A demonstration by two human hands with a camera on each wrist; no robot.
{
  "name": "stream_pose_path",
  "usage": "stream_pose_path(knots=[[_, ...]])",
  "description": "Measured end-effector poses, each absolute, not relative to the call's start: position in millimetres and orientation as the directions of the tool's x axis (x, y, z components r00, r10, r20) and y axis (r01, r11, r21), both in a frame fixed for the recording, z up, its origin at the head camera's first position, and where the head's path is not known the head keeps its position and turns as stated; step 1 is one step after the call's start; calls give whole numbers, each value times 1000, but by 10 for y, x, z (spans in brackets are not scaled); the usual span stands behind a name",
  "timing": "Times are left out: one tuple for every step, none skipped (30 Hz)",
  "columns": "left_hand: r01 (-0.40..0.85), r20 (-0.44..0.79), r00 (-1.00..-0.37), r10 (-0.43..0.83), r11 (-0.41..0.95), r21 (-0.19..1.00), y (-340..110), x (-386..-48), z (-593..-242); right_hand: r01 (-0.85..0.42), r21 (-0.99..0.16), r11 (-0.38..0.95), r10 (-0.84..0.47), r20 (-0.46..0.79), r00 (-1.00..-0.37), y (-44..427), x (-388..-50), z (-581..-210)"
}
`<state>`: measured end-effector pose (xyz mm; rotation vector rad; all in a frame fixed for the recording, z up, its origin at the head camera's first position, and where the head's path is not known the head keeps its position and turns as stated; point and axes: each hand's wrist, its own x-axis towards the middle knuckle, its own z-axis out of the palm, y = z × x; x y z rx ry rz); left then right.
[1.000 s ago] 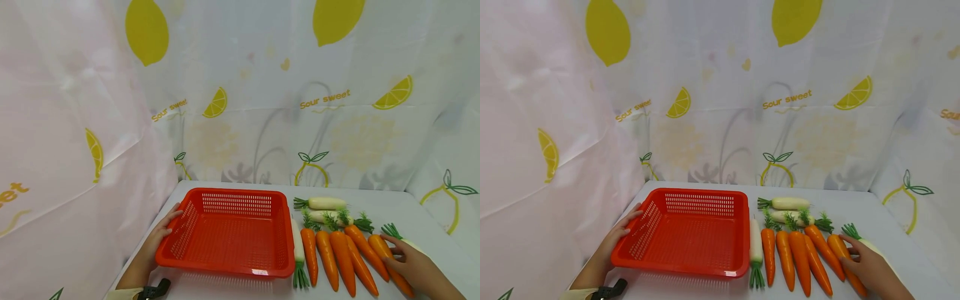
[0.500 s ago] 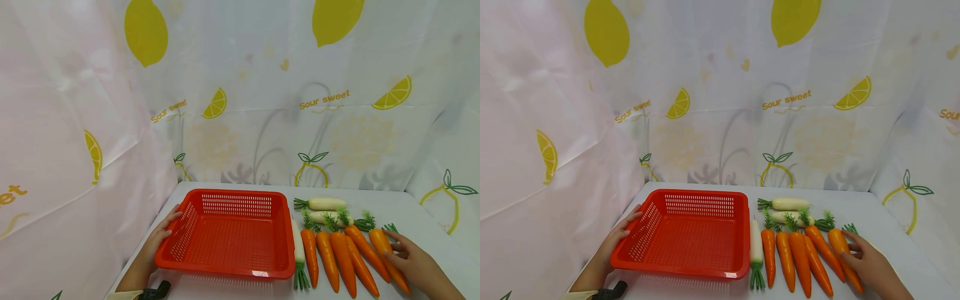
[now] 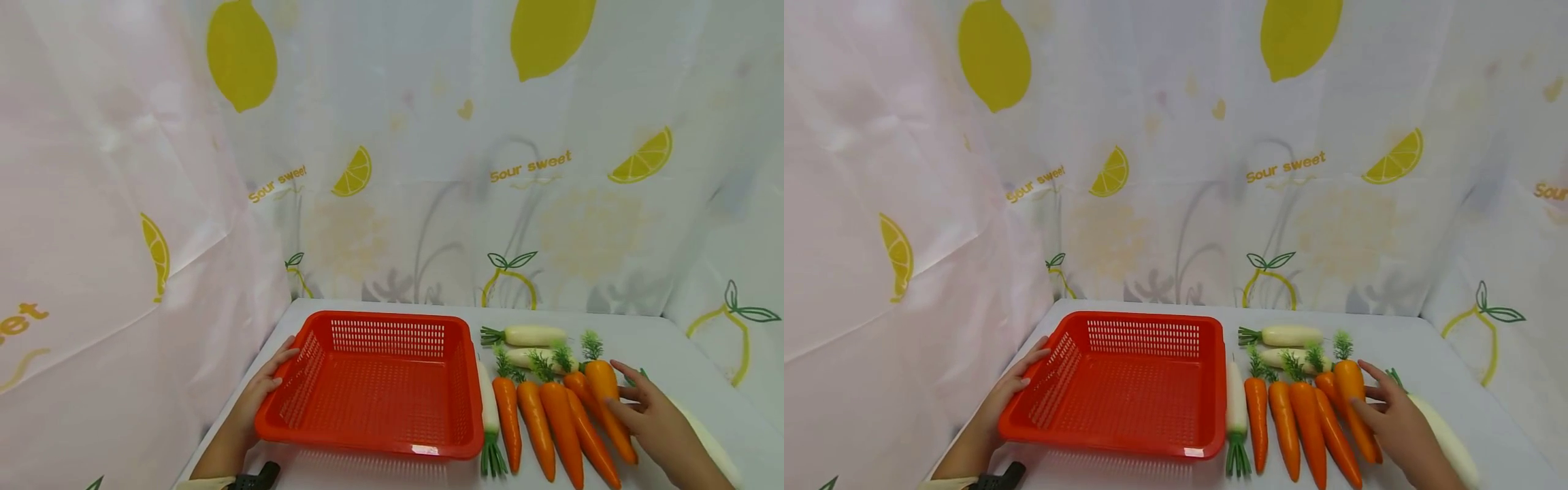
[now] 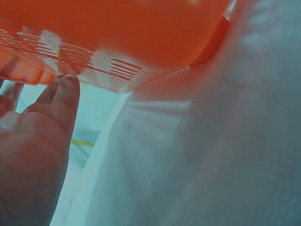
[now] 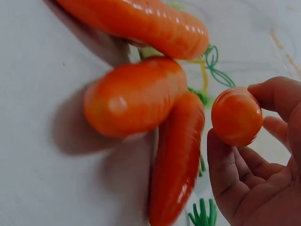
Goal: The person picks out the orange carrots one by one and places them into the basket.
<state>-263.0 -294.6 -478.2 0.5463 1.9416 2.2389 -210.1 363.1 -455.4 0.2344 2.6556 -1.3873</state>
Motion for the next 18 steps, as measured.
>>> stream_pose_path(knots=[[135,181,-928,326,-158,978,-2945,-2625,-4783,207,-806,554,74,-199,-977,3609,-2098,-4552],[135,178,-929,323,-150,979,-2946,-2621,-4787,210,-814,542,71,-205,-976,3591,-2095,-4551],[136,177,-930,321,-146,980,-2945,-2619,-4789,213,-818,534,70,-208,-976,3571,-2090,-4548],[136,177,-931,318,-146,980,-2942,-2619,-4790,212,-824,526,68,-208,-976,3553,-2088,-4544],[141,181,-932,315,-146,979,-2939,-2622,-4790,210,-826,523,68,-205,-976,3535,-2084,-4539],[148,187,-931,314,-144,978,-2937,-2625,-4790,208,-828,521,66,-204,-977,3516,-2082,-4534],[150,189,-930,314,-144,978,-2934,-2628,-4789,207,-828,521,66,-202,-977,3495,-2081,-4530],[152,190,-930,313,-144,978,-2932,-2629,-4789,206,-828,521,66,-202,-977,3471,-2080,-4527],[151,191,-930,313,-146,978,-2931,-2628,-4788,204,-826,526,65,-200,-978,3445,-2081,-4524],[150,189,-931,313,-144,978,-2930,-2626,-4787,202,-826,526,63,-199,-978,3416,-2083,-4523],[148,186,-932,312,-142,979,-2931,-2623,-4786,197,-824,531,63,-193,-979,3386,-2081,-4524],[148,185,-932,310,-139,979,-2931,-2620,-4787,191,-826,530,62,-186,-981,3354,-2080,-4528],[145,181,-935,306,-136,980,-2931,-2618,-4788,185,-827,531,60,-181,-982,3321,-2080,-4531],[146,180,-936,303,-131,981,-2931,-2613,-4789,183,-831,525,60,-179,-982,3288,-2079,-4536],[147,179,-937,301,-128,981,-2932,-2612,-4792,182,-836,518,58,-179,-982,3258,-2076,-4541],[149,182,-936,301,-128,981,-2933,-2613,-4793,183,-841,509,57,-178,-982,3228,-2072,-4545],[152,185,-935,302,-131,980,-2932,-2614,-4794,185,-844,504,60,-180,-982,3199,-2070,-4547],[153,186,-935,302,-132,979,-2933,-2617,-4795,191,-845,500,64,-184,-981,3171,-2069,-4547]])
